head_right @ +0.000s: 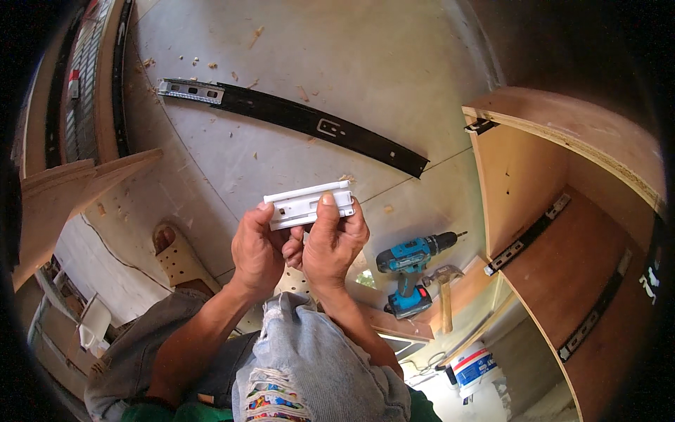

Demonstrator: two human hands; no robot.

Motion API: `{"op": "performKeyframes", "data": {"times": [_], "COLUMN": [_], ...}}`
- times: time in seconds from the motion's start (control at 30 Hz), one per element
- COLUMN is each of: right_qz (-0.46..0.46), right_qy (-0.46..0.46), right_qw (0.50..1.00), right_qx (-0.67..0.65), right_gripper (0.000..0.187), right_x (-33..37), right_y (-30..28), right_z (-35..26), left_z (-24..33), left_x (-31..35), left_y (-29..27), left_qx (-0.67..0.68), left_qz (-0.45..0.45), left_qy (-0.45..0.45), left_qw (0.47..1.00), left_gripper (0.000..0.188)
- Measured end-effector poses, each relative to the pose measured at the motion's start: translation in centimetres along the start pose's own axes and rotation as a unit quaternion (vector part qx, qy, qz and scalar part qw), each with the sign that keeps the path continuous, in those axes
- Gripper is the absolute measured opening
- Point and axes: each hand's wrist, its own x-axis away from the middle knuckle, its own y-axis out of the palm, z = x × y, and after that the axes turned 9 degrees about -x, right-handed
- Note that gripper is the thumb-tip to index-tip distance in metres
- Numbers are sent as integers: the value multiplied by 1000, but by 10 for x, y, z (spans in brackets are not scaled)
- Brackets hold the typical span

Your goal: The person handles metal drawer slide components, aligning white plastic parts and a metal track while another person assists with the alignment.

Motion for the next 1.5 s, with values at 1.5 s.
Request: {"op": "performKeyframes", "data": {"times": [1.5], "right_qz": [-98], "right_qy": [216], "right_qw": [968], "right_qx": [85], "right_gripper": [22], "right_x": [-13], "right_y": [-12], "right_z": [-21], "left_z": [22], "left_x": [-13], "left_y": [-15], "left_qx": [-243], "left_qz": [64], "left_qy": [171], "left_qw": [953], "left_gripper": [15]}}
